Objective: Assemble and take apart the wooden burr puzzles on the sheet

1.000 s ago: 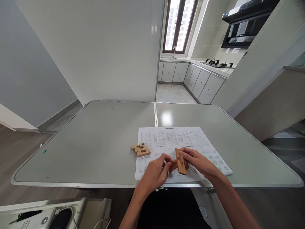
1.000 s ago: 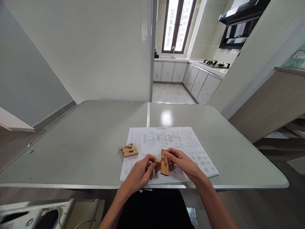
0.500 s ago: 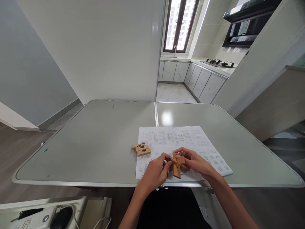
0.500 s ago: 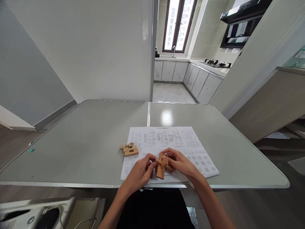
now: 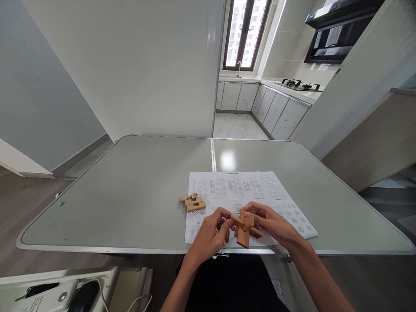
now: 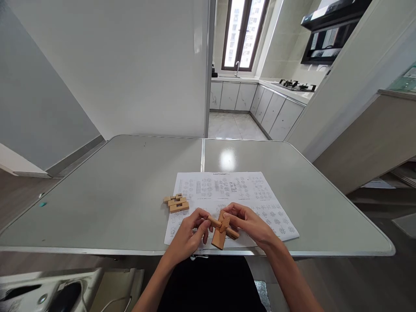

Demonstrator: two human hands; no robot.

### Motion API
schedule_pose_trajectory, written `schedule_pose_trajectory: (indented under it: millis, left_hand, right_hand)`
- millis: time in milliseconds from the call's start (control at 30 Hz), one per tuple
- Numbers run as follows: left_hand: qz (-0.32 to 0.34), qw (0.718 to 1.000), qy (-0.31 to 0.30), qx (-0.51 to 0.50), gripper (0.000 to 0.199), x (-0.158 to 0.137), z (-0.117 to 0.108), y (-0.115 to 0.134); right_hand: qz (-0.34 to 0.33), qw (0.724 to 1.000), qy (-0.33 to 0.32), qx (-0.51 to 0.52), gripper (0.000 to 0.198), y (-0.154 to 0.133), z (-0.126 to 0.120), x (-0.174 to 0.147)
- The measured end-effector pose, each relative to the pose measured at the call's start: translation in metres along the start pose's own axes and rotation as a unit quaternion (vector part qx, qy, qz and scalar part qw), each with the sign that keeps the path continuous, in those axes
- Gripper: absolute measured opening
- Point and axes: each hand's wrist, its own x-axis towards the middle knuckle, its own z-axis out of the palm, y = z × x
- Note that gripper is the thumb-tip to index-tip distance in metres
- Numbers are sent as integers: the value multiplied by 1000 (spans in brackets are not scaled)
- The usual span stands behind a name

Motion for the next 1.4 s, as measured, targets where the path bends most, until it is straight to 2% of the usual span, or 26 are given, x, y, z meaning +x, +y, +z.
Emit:
schedule_pose_trajectory:
  millis: [133, 233, 333, 433, 567, 667, 767, 867, 1133, 1400]
  left_hand:
    - [-16, 1000, -9, -11, 30, 2, -1, 0]
    - [-31, 1000, 4, 1, 31, 4, -1, -3]
    - [-35, 999, 26, 18, 31, 6, 0, -8]
    - [-35, 999, 35, 23, 32, 7, 1, -13]
    - [-34, 998, 40, 26, 32, 6, 1, -14]
    - [-39, 998, 38, 28, 32, 5, 1, -14]
    - [-47, 998, 33, 32, 31, 4, 0, -13]
    - [-52, 998, 30, 32, 31, 4, 0, -13]
    - [-49, 998, 31, 34, 31, 4, 0, -14]
    - [-50, 998, 29, 40, 30, 4, -1, -13]
  right_hand:
    - [23, 1000, -8, -1, 45, -3, 0, -3]
    - [34, 999, -8, 14, 39, -3, -1, -7]
    - [27, 999, 20, 25, 39, -1, -6, -9]
    - [4, 995, 97, 34, 41, 3, -19, -7]
    - [-51, 972, 218, 68, 40, 6, -47, -1]
    - [-84, 945, 311, 60, 47, 6, -70, 5]
    - [-104, 908, 405, 2, 55, 6, -90, 11]
    - [-108, 877, 465, -55, 59, 8, -106, 17]
    - [-93, 845, 508, -140, 56, 17, -132, 31]
    - [-80, 822, 522, -213, 55, 26, -141, 41]
